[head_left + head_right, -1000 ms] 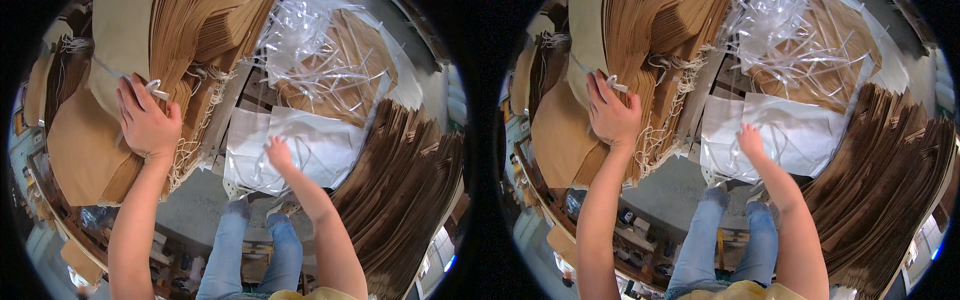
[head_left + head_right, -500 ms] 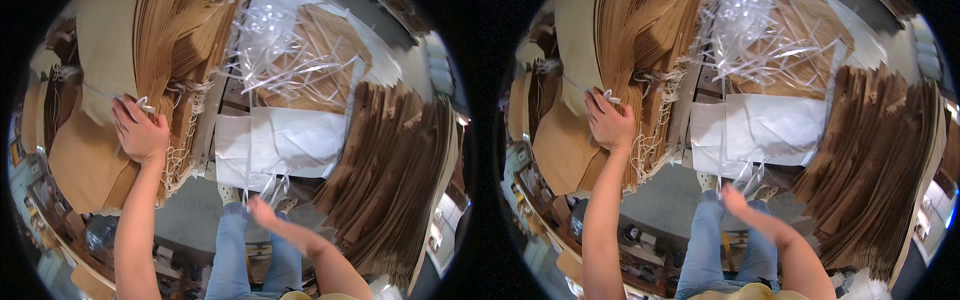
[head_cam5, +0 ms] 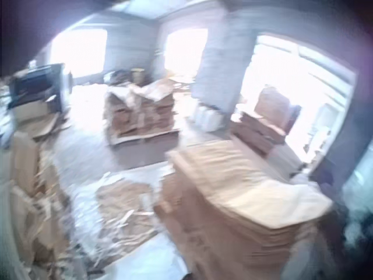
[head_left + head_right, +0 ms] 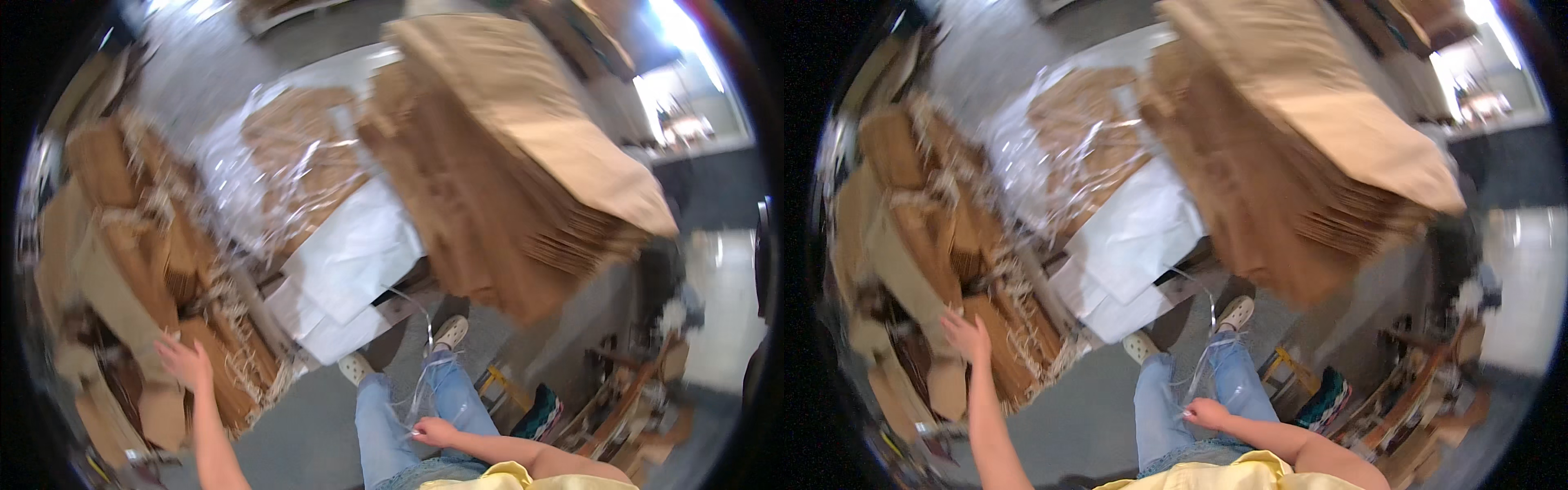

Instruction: The person gathers flat brown paper bags, aligns them into stacks, and ties the stacks with white string. The person moves between tables to collect bags and string, then secures each bundle before placing it aside.

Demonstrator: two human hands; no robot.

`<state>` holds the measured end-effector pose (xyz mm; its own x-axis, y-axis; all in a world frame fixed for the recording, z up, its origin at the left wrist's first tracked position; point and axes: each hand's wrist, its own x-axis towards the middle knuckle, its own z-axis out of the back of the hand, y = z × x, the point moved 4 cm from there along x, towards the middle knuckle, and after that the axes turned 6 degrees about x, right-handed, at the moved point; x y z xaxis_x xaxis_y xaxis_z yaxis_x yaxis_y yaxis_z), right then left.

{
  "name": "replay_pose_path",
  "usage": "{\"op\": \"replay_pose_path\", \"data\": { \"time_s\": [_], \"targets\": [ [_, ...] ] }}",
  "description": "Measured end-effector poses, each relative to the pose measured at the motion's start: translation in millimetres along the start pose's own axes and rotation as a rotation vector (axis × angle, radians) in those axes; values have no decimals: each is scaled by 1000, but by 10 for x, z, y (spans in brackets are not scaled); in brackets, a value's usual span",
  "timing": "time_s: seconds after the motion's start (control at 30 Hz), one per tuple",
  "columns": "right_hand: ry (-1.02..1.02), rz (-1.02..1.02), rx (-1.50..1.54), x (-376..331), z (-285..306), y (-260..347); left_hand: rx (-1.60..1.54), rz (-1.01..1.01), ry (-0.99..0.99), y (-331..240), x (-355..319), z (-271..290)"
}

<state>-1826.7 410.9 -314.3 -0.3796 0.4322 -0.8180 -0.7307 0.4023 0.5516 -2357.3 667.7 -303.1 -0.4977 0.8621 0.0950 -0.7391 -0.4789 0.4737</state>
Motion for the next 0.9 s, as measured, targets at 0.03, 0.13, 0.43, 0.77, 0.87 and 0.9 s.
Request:
{"op": "replay_pose_path", "data": {
  "time_s": [0.03, 0.13, 0.43, 0.77, 0.87, 0.9],
  "targets": [
    [-11, 21, 52, -55, -2, 32, -108, -134, -92, -195, -136, 357],
    [-53, 40, 291, -281, 229, 175, -644, -364, 156, -753, -978, 958],
    [-402, -132, 1538, -1793, 1377, -1215, -1066, -1348, 1394, -3272, -4576, 3825],
    [-1333, 324, 2072, -5040, 2133, -3020, -132, -2036, 1452, -5565, -6142, 6454],
    [-1612, 173, 2008, -5563, 1851, -3610, -17, -2317, 1045, -6186, -6756, 7203],
    [-1659, 170, 1991, -5715, 1801, -3760, 60, -2327, 1034, -6406, -6915, 7421]
  ]
}}
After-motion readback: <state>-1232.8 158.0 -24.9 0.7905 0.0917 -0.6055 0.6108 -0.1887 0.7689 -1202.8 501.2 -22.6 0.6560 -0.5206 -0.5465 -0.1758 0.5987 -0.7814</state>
